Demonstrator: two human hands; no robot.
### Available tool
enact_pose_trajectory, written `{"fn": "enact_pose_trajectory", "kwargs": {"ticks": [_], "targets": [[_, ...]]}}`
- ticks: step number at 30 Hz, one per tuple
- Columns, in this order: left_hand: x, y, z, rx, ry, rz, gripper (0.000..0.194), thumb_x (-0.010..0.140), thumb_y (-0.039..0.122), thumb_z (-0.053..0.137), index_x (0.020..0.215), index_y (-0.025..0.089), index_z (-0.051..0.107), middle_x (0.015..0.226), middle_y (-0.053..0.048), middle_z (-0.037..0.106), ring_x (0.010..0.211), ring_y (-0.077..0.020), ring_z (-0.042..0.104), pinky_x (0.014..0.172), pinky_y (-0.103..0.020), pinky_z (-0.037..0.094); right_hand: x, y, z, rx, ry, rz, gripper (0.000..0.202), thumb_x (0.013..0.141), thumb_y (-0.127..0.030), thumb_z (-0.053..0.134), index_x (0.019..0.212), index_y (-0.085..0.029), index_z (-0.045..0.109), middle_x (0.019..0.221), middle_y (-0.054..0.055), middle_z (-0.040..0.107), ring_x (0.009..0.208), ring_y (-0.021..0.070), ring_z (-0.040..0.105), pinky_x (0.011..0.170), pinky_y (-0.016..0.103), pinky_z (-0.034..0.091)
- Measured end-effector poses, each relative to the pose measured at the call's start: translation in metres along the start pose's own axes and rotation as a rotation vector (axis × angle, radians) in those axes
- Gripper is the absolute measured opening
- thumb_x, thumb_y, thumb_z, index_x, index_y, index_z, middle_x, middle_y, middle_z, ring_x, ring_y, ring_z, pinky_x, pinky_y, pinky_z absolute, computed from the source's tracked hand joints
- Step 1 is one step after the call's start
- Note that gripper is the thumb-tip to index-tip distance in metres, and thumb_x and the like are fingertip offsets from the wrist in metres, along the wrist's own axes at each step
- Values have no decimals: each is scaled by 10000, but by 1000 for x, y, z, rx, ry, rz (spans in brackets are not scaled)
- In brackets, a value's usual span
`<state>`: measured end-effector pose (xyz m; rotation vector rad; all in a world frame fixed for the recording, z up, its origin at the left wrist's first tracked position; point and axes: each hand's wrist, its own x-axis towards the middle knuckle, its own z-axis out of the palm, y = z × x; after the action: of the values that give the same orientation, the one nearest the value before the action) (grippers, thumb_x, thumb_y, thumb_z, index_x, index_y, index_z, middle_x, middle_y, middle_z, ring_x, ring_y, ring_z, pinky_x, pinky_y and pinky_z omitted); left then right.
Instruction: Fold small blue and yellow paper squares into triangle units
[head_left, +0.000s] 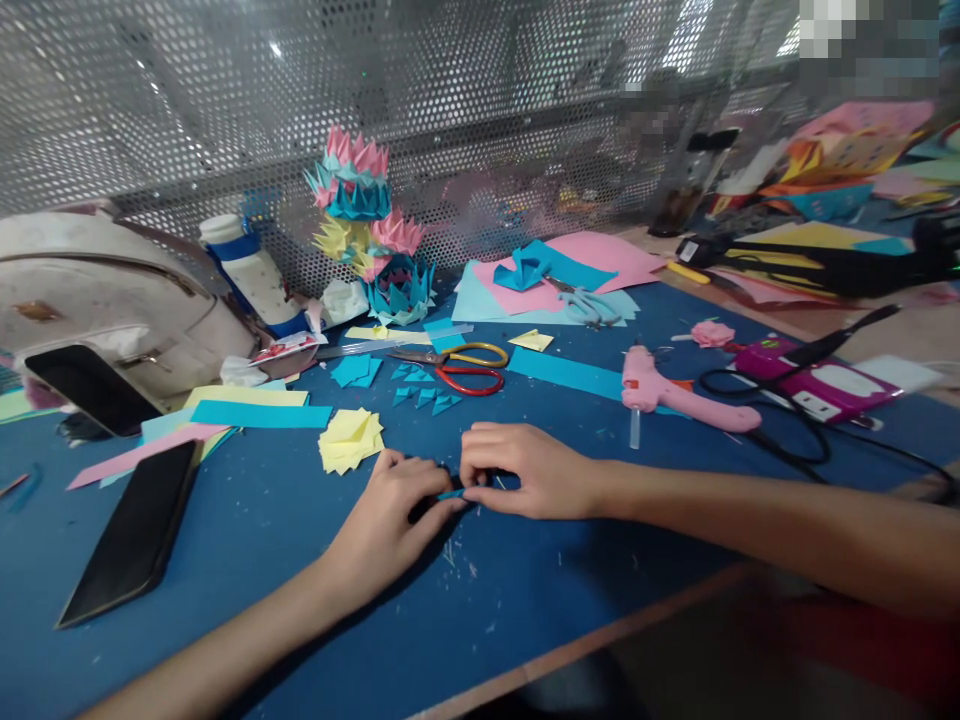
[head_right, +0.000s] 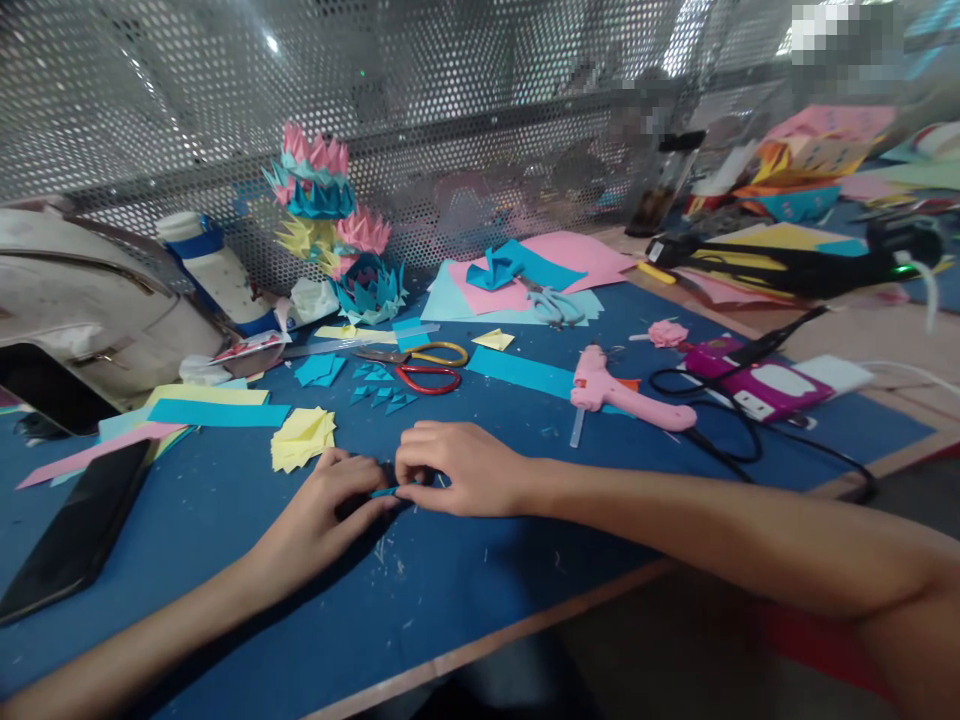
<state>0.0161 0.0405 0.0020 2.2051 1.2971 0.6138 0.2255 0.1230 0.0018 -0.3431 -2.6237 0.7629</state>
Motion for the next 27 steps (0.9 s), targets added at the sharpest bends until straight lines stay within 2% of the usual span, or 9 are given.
{"fn": "enact_pose_trajectory", "kwargs": {"ticks": [4, 9, 15, 23, 27], "targets": [[0, 1, 1, -82, -14, 13, 228, 1016, 223, 510, 804, 187, 585, 755, 30, 561, 758, -154, 520, 776, -312, 304, 1, -1, 1, 33, -36, -37, 243, 999, -258, 521, 793, -167, 613, 776, 15, 582, 772, 146, 492, 710, 269, 369], [-1, 1, 2, -157, -27, 14, 261, 1014, 235, 508, 764, 184, 562, 729, 31, 537, 738, -151, 508, 766, -307, 308, 0, -3, 3, 45, 5, -66, 240, 969, -215, 536, 740, -160, 580, 726, 4, 541, 728, 136, 461, 696, 270, 353], [-2, -1, 0, -203, 22, -28, 295, 1045, 268, 431, 802, 192, 581, 778, 12, 619, 765, -165, 532, 751, -296, 333, 1, 1, 1, 118, -25, 53, 256, 1004, -274, 517, 800, -161, 623, 786, 16, 588, 766, 136, 517, 690, 265, 364], [-2, 1, -2, -133, -3, 23, 295, 1023, 274, 437, 768, 196, 563, 738, 14, 569, 753, -171, 516, 768, -322, 323, 3, -2, 3, 182, 27, -2, 272, 970, -232, 567, 730, -163, 674, 716, 13, 619, 727, 130, 518, 740, 282, 386], [1, -7, -8, -52, 37, -13, 322, 1040, 293, 399, 766, 191, 535, 743, 7, 565, 726, -169, 510, 746, -324, 340, 4, 2, 1, 243, 103, 106, 263, 1006, -303, 512, 841, -166, 665, 787, 10, 609, 732, 124, 521, 687, 263, 381]]}}
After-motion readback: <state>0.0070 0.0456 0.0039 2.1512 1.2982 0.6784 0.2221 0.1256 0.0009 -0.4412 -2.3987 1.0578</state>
